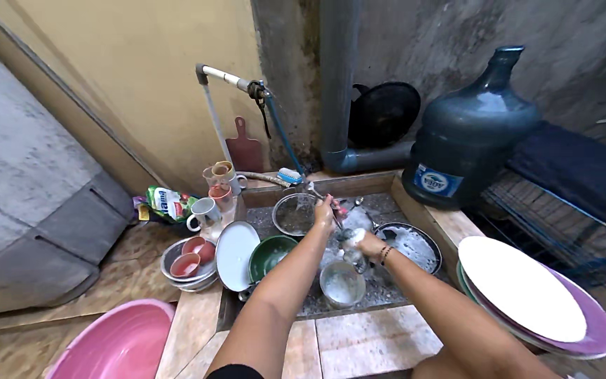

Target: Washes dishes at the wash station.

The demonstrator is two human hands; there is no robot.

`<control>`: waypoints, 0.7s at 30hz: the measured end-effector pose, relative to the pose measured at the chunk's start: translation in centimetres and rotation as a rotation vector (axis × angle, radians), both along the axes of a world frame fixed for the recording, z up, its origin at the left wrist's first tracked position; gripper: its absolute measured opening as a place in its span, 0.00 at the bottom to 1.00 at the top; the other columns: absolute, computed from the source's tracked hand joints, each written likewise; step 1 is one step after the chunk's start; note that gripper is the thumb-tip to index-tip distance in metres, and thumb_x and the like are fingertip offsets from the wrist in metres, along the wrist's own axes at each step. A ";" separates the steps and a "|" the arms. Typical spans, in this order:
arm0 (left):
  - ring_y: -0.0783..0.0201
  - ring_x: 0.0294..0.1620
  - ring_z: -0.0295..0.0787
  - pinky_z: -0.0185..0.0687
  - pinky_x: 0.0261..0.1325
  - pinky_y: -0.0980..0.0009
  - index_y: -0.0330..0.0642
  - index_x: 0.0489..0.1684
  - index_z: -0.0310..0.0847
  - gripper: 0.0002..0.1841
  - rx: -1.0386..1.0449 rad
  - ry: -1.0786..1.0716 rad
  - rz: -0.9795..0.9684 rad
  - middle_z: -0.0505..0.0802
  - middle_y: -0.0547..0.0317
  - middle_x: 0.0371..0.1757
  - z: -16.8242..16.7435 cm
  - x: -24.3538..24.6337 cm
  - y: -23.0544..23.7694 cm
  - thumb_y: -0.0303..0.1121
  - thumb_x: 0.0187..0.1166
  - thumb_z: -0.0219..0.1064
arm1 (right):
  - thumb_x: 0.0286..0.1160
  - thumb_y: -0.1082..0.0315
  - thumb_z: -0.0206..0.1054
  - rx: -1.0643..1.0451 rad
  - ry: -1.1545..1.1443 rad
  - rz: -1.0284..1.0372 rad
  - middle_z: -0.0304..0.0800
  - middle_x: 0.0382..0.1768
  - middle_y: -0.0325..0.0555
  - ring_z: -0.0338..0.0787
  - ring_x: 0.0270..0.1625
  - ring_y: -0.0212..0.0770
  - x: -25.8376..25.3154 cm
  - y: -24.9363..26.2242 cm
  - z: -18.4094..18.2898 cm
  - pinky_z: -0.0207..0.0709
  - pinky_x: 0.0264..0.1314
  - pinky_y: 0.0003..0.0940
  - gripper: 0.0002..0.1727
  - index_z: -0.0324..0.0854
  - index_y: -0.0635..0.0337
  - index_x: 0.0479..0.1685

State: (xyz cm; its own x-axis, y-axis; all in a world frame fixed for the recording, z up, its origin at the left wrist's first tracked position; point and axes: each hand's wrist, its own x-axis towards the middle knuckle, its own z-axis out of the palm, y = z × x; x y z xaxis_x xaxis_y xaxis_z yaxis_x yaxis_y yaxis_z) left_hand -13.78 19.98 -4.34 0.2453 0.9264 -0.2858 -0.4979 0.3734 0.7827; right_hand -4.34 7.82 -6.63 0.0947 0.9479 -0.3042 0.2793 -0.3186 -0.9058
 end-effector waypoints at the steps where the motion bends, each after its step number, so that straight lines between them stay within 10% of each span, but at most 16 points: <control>1: 0.69 0.17 0.75 0.79 0.23 0.75 0.35 0.50 0.69 0.10 0.020 0.009 0.053 0.78 0.59 0.25 0.2 -0.3 0.6 0.33 0.95 0.49 | 0.72 0.74 0.71 -0.022 -0.053 0.037 0.89 0.48 0.52 0.88 0.48 0.42 0.4 -0.2 -0.1 0.84 0.55 0.43 0.18 0.81 0.67 0.61; 7: 0.65 0.22 0.83 0.88 0.40 0.67 0.23 0.58 0.72 0.16 0.375 0.480 -0.181 0.79 0.57 0.23 0.7 -4.9 3.2 0.30 0.96 0.43 | 0.78 0.68 0.69 -0.207 -0.699 0.447 0.85 0.60 0.73 0.85 0.66 0.68 3.2 -0.6 0.9 0.72 0.71 0.68 0.20 0.81 0.76 0.61; 13: 0.54 0.61 0.91 0.80 0.74 0.55 0.24 0.58 0.81 0.23 0.705 0.873 -0.594 0.93 0.40 0.57 -2.5 -5.8 -0.3 0.30 0.94 0.40 | 0.77 0.68 0.69 -0.185 -0.824 0.473 0.86 0.61 0.73 0.84 0.67 0.70 1.1 0.6 2.4 0.72 0.70 0.71 0.19 0.82 0.75 0.60; 19: 0.40 0.68 0.86 0.75 0.74 0.39 0.31 0.72 0.76 0.23 0.787 1.228 -0.819 0.89 0.32 0.63 -4.7 -6.0 -3.9 0.37 0.96 0.41 | 0.75 0.62 0.72 0.038 -0.764 0.270 0.87 0.62 0.68 0.85 0.69 0.65 0.8 1.2 2.7 0.73 0.75 0.65 0.24 0.82 0.71 0.63; 21: 0.47 0.53 0.87 0.80 0.64 0.49 0.29 0.67 0.78 0.22 0.715 1.089 -0.776 0.89 0.38 0.52 -5.8 -6.1 -5.2 0.35 0.96 0.41 | 0.78 0.62 0.71 0.084 -0.690 0.070 0.86 0.65 0.69 0.84 0.72 0.64 0.8 1.1 2.8 0.71 0.78 0.62 0.27 0.78 0.71 0.71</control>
State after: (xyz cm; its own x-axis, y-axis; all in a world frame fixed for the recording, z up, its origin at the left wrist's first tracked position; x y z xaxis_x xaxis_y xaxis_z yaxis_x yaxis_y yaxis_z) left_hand -19.86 14.78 -10.18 0.6949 0.6897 -0.2038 0.5615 -0.3432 0.7529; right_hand -3.55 8.88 -3.81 0.1778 0.9765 -0.1221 0.8170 -0.2156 -0.5347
